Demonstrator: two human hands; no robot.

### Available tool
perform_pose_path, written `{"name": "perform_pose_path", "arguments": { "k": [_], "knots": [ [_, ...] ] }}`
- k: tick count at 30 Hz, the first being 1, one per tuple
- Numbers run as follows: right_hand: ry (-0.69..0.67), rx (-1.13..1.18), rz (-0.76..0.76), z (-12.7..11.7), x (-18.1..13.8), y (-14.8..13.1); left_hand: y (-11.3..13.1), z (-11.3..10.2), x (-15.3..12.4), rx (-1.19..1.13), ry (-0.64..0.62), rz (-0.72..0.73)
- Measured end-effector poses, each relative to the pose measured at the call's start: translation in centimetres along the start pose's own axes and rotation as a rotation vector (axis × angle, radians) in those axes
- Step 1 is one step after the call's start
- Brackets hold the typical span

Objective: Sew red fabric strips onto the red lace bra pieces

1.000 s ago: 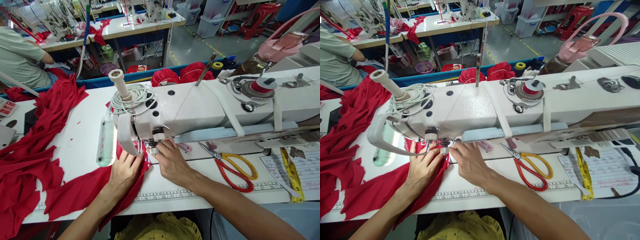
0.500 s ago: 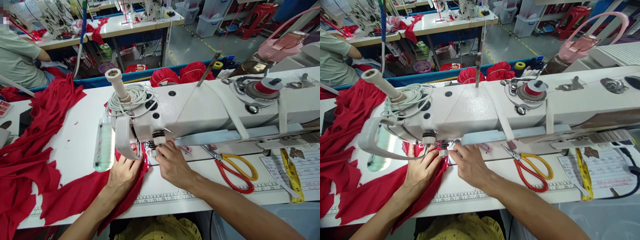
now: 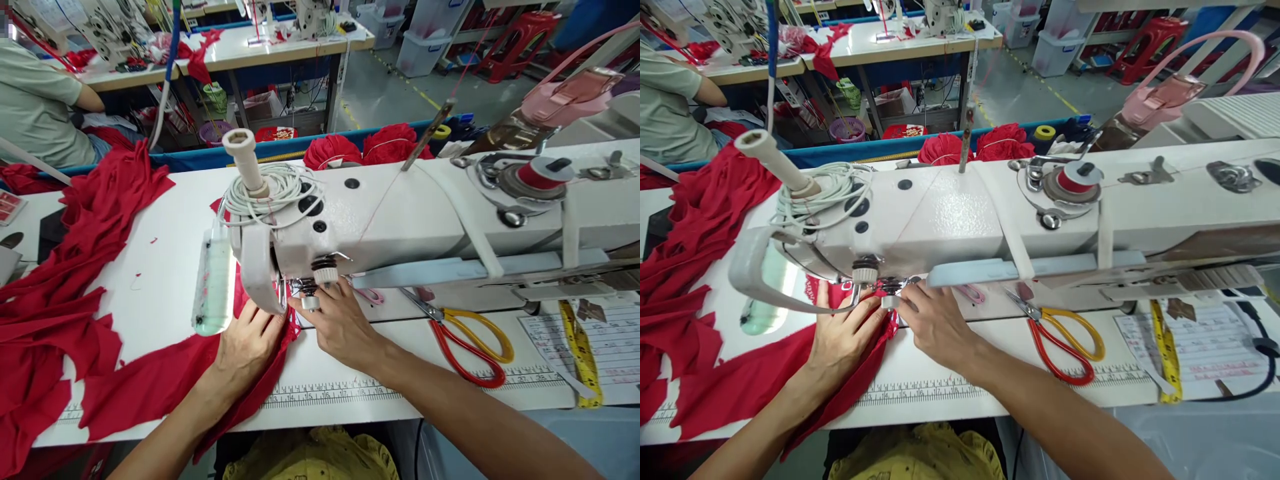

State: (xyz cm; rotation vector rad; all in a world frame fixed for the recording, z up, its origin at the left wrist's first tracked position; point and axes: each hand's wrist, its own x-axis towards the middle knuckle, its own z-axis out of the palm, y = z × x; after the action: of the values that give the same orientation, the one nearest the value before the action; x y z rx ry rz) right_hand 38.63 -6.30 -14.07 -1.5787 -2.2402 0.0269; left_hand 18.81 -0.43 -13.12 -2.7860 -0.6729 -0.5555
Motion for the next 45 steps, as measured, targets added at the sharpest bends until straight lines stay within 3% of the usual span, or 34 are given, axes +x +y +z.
{"name": "perform_pose_path", "arguments": {
  "k": [7,14,26,33,40,45],
  "knots": [
    [-0.058,-0.067,-0.067,-0.3,0.2,0.1,-0.9,-0.8,-0.4,-0.135,-0.135,-0.024],
    [-0.02,-0.115,-0.106,0.2,0.4,0.4,-1.1,0.2,-0.9,-0.154,0.016,-0.008],
    [-0.018,-0.122,-0.054,0.6,0.1,0.2,-1.8,0.9,-1.1,-0.218,-0.006,-0.081],
    [-0.043,-0.123,-0.001,0.7,0.4,0.0,-2.8,1.1,-1.3,-0.159,-0.137,-0.027],
    [-0.141,-0.029,0.044,2.2,0.3,0.2,-3.3,1.5,-1.4,-0.139,-0.107,-0.048],
    [-0.125,-0.017,-0.001,2.5,-0.3,0.9,-4.0,2.4,-0.7,-0.148,0.004,-0.029]
  ]
}}
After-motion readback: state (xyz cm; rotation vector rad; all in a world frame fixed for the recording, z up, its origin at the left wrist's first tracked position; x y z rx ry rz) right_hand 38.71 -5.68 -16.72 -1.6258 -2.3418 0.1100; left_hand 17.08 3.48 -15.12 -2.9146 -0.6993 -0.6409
